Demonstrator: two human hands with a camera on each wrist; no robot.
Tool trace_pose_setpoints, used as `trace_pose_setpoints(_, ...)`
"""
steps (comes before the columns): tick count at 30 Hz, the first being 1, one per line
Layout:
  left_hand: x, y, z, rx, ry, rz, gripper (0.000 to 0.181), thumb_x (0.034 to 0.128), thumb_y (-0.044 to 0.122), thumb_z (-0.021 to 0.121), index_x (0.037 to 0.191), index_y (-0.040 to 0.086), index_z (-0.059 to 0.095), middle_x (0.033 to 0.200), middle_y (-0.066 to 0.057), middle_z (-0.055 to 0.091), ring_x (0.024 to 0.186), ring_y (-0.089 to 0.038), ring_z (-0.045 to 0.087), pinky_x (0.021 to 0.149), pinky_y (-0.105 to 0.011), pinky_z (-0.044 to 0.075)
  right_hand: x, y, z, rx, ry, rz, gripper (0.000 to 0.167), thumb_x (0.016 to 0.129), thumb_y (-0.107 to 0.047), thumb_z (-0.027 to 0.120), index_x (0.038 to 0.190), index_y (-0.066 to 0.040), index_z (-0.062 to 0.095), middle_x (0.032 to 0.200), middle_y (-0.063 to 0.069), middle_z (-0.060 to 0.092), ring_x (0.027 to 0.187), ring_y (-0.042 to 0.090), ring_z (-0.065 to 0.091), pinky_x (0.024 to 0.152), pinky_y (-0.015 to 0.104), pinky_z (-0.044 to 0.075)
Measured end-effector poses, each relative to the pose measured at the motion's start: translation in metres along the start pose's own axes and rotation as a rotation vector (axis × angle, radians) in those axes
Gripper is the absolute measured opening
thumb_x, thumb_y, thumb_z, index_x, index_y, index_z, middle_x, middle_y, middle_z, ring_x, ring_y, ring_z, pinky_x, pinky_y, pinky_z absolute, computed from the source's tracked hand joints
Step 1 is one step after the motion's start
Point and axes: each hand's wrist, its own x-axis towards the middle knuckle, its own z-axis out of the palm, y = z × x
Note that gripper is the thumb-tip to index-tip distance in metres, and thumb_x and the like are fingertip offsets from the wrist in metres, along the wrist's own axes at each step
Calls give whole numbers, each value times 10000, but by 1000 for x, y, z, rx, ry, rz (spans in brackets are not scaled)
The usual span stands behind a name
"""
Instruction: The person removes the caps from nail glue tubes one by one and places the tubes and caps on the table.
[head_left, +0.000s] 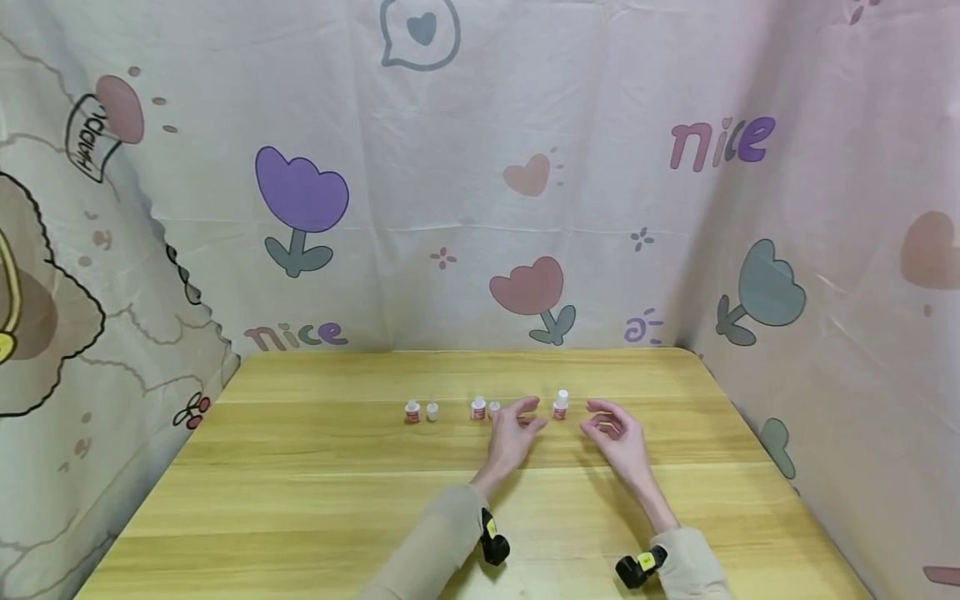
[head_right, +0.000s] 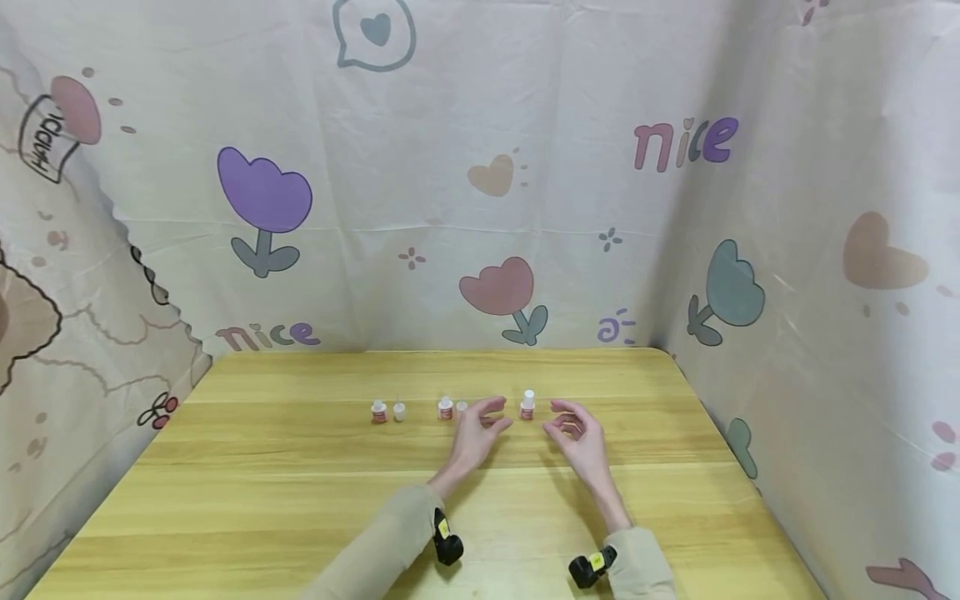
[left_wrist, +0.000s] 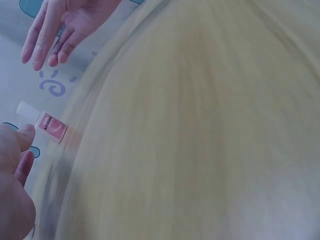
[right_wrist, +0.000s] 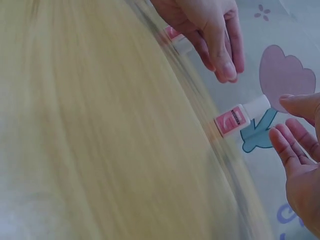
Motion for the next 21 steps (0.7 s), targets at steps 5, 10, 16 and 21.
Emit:
trace_pose_setpoints(5, 8, 0, 13, -29, -1, -53, 419, 872, 74, 762, 1268, -4, 649, 1262, -194, 699, 1064, -343, 724, 888, -312, 598, -2, -2, -3, 0, 6, 3, 414, 839, 115, 726, 1226, 163, 589, 1038, -177, 678, 855, 21, 648, 803, 144, 554)
trace_pose_setpoints(10, 15, 4, 24, -29, -5, -107, 419, 854, 121, 789, 1249, 41, 673, 1236, -164, 718, 1037, -287, 737, 862, -292, 602, -3, -3, -5, -10, 5, 5, 409, 842, 115, 721, 1228, 156, 592, 1042, -167, 677, 858, 52, 656, 803, 136, 549)
trace_pose_setpoints(16, 21, 5, 33, -3, -15, -101, 334, 855, 77, 786, 1179, 58, 711, 1176, -133, 749, 1038, -237, 735, 861, -264, 595, -4, -1, -6, -11, -3, 8, 400, 857, 114, 708, 1235, 159, 584, 1042, -181, 678, 861, 20, 651, 811, 136, 547)
trace_pose_setpoints(21, 26, 8, 36, 33, -16, -84, 297, 847, 35, 784, 1137, 23, 719, 1125, -151, 760, 979, -224, 741, 830, -248, 594, -3, -1, -6, 1, 8, 16, 398, 845, 130, 710, 1225, 155, 594, 1028, -177, 683, 860, 20, 650, 800, 139, 548)
